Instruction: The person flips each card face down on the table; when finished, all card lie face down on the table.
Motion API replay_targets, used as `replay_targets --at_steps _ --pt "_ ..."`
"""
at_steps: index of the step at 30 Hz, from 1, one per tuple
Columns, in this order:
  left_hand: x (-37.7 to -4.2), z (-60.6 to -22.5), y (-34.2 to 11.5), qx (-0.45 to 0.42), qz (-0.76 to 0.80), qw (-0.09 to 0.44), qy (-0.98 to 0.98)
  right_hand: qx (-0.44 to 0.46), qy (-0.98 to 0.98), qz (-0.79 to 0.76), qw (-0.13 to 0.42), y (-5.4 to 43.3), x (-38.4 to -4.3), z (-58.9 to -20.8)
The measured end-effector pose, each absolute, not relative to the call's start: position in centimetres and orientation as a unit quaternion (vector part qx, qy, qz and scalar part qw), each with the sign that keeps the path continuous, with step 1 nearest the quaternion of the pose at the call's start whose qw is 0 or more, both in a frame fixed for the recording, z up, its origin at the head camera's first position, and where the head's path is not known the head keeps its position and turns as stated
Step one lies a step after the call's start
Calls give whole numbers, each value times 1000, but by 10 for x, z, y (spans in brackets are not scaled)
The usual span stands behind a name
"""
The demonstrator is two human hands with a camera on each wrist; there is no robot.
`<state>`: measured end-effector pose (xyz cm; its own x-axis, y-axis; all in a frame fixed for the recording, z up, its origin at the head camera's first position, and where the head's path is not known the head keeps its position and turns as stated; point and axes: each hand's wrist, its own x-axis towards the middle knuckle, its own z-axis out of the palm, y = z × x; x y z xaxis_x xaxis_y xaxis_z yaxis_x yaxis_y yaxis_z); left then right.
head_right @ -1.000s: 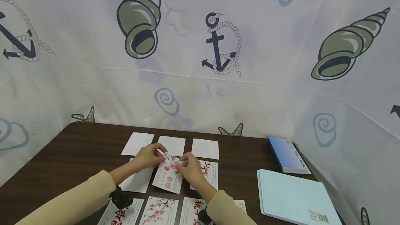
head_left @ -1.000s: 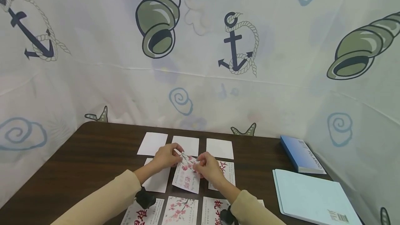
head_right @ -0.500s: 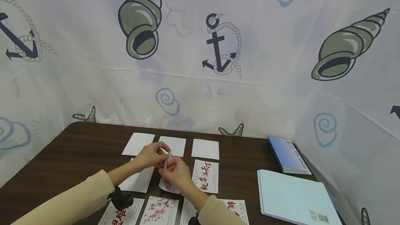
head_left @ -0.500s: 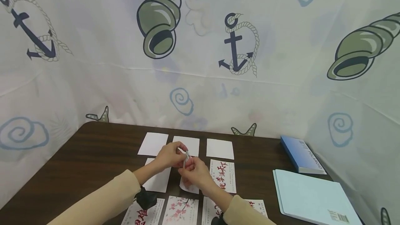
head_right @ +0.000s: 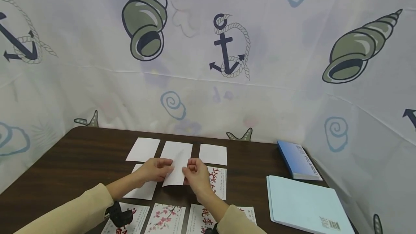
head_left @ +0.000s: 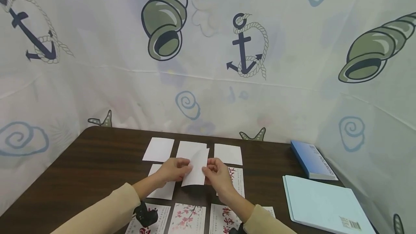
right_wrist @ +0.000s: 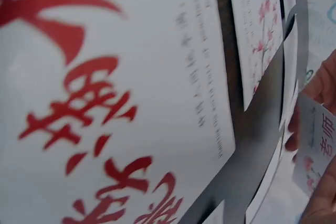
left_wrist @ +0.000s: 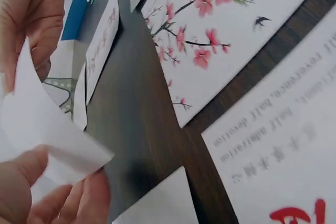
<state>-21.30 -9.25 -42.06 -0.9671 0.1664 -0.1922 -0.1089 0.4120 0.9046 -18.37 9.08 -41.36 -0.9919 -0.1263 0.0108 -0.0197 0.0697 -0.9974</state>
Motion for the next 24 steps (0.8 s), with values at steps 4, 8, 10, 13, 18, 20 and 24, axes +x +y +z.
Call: replay_targets --at_steps 4,8,10,13,18,20,24 --pt "-214 -421 -94 11 503 69 861 -30 764 -644 34 98 -187 -420" --pt "-213 -422 -93 33 445 40 894 -16 794 -605 49 104 -191 -427" --pt "-211 -423 -93 48 411 33 910 -16 808 -586 66 106 -192 -430" --pt "-209 -426 -92 68 372 30 925 -22 825 -557 90 108 -194 -434" --pt "-205 -426 -90 93 336 25 937 -40 843 -526 108 107 -194 -436" --pt "-204 -425 -90 96 325 24 941 -46 847 -517 110 106 -194 -436" --pt "-204 -425 -88 98 297 24 949 -50 859 -496 115 106 -193 -435"
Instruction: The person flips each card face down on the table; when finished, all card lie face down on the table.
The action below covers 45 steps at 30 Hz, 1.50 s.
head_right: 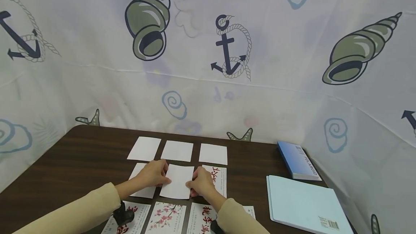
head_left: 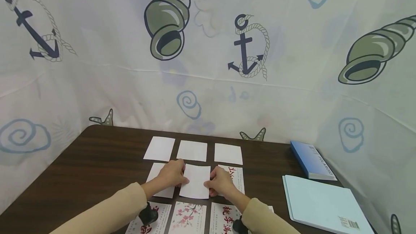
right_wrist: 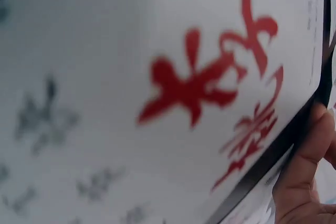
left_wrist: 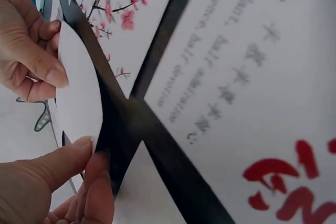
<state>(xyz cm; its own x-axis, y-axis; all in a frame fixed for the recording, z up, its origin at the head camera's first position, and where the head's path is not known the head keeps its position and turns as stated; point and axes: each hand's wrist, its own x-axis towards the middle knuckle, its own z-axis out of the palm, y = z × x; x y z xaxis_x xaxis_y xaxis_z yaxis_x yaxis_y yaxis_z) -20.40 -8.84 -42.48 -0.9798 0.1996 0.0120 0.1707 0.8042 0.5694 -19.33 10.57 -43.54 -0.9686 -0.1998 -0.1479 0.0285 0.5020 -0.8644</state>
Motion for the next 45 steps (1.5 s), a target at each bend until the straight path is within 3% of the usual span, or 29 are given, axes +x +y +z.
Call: replay_targets --at_steps 6,12,18,33,45 --pt "-208 -426 -86 90 273 28 957 -62 859 -501 84 127 -201 -429" --pt "-208 -422 -85 87 267 40 959 34 863 -504 10 177 -219 -436" --pt "-208 -419 -85 85 257 50 961 59 874 -481 25 203 -226 -442" --pt "-216 -416 -83 92 249 65 962 27 899 -437 34 204 -234 -439" --pt "-244 -420 -35 134 453 85 877 -15 872 -490 19 216 -233 -435"
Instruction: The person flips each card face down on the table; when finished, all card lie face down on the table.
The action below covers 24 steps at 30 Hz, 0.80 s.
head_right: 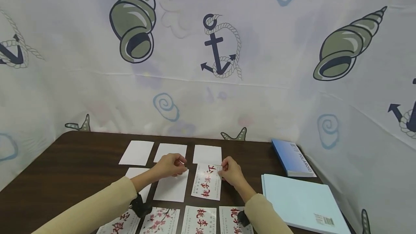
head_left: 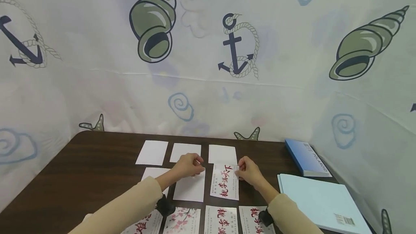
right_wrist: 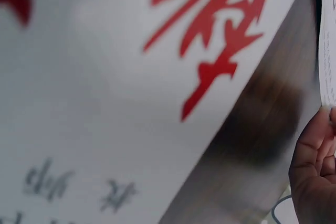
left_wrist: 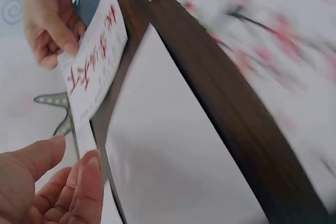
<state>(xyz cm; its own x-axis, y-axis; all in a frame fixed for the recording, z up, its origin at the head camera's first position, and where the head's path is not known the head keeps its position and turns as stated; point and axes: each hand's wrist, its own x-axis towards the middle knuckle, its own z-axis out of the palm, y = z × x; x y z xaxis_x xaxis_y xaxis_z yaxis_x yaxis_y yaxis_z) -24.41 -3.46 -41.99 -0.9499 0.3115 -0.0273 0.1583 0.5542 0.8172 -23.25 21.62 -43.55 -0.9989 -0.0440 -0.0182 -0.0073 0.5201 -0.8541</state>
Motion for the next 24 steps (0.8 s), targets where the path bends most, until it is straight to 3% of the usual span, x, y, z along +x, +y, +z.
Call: replay_targets --at_steps 9,24 --pt "-257 -433 6 123 499 70 855 -19 864 -503 5 220 -233 -437" --pt "-259 -431 10 110 507 54 853 -17 854 -521 -12 198 -214 -430"
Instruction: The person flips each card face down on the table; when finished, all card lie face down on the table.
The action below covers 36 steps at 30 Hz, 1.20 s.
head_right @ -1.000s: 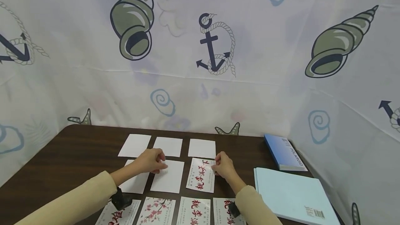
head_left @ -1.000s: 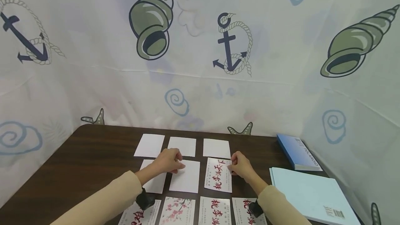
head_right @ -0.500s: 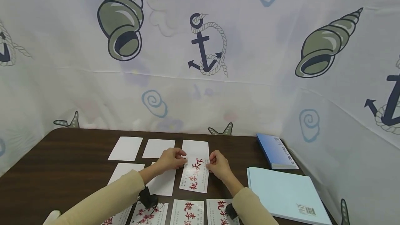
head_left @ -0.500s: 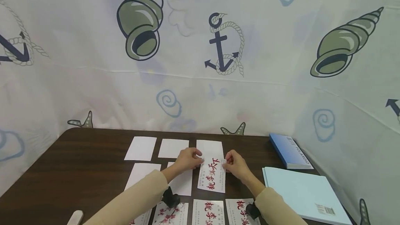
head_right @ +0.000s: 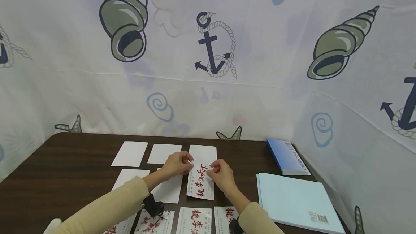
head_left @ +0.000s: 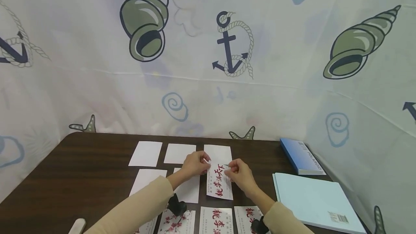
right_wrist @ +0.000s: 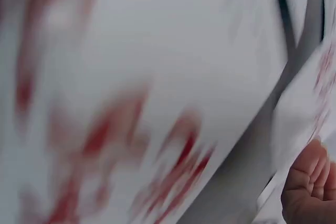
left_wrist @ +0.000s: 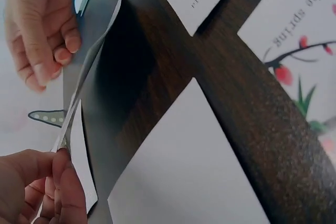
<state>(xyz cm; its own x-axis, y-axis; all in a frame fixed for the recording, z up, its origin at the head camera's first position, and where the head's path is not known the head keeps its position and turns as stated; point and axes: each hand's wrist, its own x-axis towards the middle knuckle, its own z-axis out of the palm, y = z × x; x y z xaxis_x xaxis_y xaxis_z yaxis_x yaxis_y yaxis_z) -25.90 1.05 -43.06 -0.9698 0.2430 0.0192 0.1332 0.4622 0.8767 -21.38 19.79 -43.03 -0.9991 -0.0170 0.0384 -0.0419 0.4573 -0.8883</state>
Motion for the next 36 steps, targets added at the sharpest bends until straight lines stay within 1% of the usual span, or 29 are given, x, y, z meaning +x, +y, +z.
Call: replay_targets --at_steps 3,5,13,16,21,22,24,26,31,33,36 --pt "-259 -424 12 110 507 54 853 56 -848 527 -16 183 -207 -425" --pt "-259 -421 14 112 505 56 854 75 -852 518 -24 175 -203 -422" --pt "-253 -410 18 127 537 71 831 77 -867 492 -18 165 -195 -417" --pt "-252 -412 16 141 582 103 795 71 -860 506 -14 167 -192 -411" --pt "-245 -418 13 150 616 195 748 57 -816 575 -13 176 -185 -398" --pt "-243 -419 13 149 615 208 746 54 -807 587 -9 178 -184 -395" --pt "-239 -422 13 142 611 218 747 47 -798 601 2 182 -183 -390" --pt "-236 -424 14 128 612 209 752 38 -791 610 14 187 -182 -388" --pt "-233 -429 11 93 598 130 786 5 -796 604 34 199 -185 -393" --pt "-232 -431 10 99 582 100 801 -11 -807 589 39 203 -187 -399" --pt "-230 -434 9 121 551 72 823 -27 -830 555 42 208 -190 -410"
